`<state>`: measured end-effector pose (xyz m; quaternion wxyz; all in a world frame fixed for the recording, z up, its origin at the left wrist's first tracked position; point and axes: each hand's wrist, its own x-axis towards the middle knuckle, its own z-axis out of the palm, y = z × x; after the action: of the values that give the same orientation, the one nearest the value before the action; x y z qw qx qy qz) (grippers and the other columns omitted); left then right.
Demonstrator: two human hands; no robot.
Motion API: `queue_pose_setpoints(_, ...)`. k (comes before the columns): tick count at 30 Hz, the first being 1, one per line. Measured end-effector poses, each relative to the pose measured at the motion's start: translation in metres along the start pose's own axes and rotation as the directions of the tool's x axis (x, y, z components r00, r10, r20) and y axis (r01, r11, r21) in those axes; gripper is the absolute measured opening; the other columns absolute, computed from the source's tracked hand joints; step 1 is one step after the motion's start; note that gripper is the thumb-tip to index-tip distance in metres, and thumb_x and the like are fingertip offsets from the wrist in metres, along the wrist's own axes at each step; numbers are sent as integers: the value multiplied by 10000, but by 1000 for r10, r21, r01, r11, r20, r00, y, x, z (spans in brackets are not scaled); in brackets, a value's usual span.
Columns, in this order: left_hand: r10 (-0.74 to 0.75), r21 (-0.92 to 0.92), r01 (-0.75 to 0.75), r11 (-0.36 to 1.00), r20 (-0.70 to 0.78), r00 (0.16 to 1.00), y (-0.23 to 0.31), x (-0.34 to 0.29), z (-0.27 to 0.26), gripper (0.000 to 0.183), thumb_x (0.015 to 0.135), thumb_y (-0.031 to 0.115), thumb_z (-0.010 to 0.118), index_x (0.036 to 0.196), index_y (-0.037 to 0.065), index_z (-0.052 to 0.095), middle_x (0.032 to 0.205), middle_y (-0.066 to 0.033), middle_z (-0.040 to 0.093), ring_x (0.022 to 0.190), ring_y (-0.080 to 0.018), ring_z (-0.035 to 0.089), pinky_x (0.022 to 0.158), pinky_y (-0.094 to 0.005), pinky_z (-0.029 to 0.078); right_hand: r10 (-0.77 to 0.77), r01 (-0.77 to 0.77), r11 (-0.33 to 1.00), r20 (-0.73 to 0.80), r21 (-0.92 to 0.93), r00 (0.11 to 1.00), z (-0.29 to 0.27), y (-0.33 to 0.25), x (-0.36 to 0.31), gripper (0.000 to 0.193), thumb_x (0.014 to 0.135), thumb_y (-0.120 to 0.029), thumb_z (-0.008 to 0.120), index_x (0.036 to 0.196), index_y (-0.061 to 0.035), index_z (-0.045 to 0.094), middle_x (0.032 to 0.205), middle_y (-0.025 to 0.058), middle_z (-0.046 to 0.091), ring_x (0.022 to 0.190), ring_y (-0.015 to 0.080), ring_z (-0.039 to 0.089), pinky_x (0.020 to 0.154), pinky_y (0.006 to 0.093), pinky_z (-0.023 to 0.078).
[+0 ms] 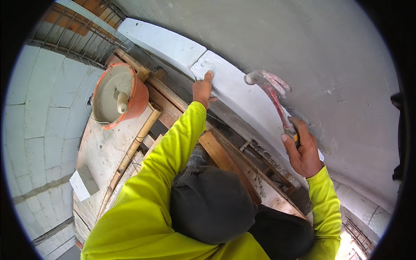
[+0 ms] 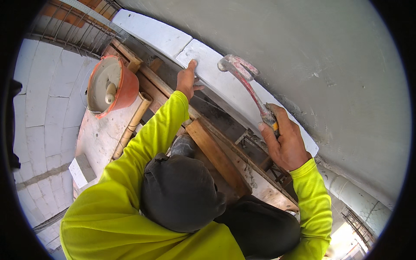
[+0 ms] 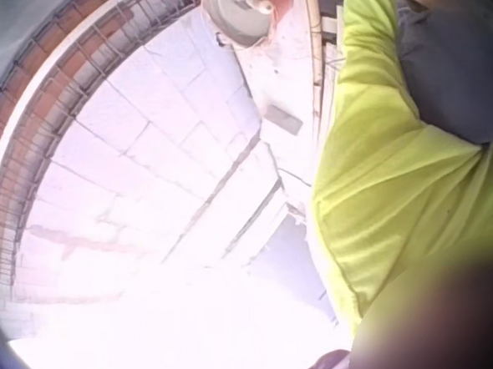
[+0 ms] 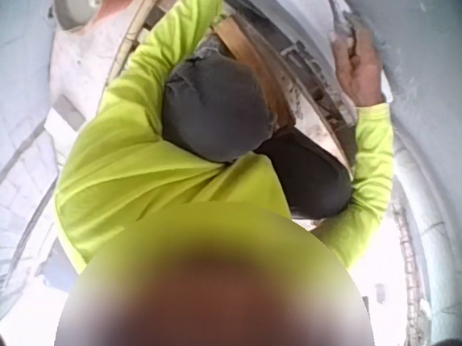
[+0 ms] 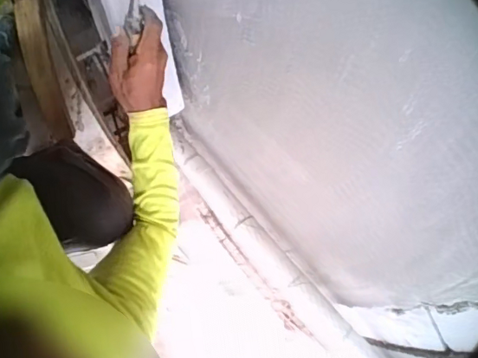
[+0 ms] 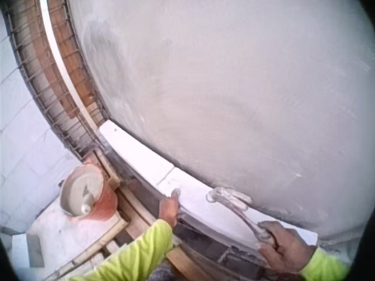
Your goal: The person installs white soffit panels along a wall using a hammer and nails. They repeatedly position panels, tap them into place, apply mortar with a trowel, and adjust alignment with a wooden block.
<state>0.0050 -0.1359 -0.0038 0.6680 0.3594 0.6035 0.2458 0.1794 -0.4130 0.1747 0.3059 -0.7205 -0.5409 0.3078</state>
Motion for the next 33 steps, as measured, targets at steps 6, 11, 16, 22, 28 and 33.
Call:
queue_pose_setpoints(6,-2,-21,3,1000,43,999,0,5,-9,734,954,436,624,1407,-119,466,1444,-271,454,1262,-417,521,813,-503,621,50,-20,970,122,-241,991,34,13,61,409,1007,-222,605,1307,27,480,957,315,670,883,485,674,780,472,538)
queue_pose_setpoints(11,59,21,-59,998,14,998,0,8,-11,754,934,443,658,1387,-130,474,1362,-255,513,1192,-392,568,806,-501,615,115,-73,977,204,-202,972,33,23,65,354,1016,-234,576,1242,24,489,864,300,666,809,475,671,718,500,525)
queue_pose_setpoints(16,75,14,-75,997,43,996,-10,15,-14,803,918,489,661,1383,-137,471,1382,-272,488,1214,-411,556,765,-494,614,101,-110,992,129,60,986,-1,71,-49,319,1013,-254,596,1188,4,527,680,214,605,586,414,582,580,428,454)
queue_pose_setpoints(22,65,13,-66,998,39,997,-12,23,-11,882,919,567,630,1539,24,315,1435,-272,429,1251,-475,511,930,-618,535,814,-663,440,42,605,579,62,86,-267,238,1010,-282,640,1019,-46,607,734,-2,531,700,82,482,609,281,406)
queue_pose_setpoints(28,134,70,-131,989,-38,990,-13,37,-5,750,954,552,552,1502,75,367,1428,-210,457,1197,-459,562,901,-632,554,976,104,67,-87,992,202,156,111,-343,319,1046,-386,542,1005,-73,586,696,7,562,527,98,519,477,255,434)
queue_pose_setpoints(33,147,123,-139,983,-56,988,-8,47,-11,717,980,576,506,1506,107,377,1398,-206,507,1167,-449,588,866,-625,566,951,-95,147,-114,985,288,145,130,-322,301,1017,-322,570,1101,-34,591,770,44,598,600,110,544,535,269,466)
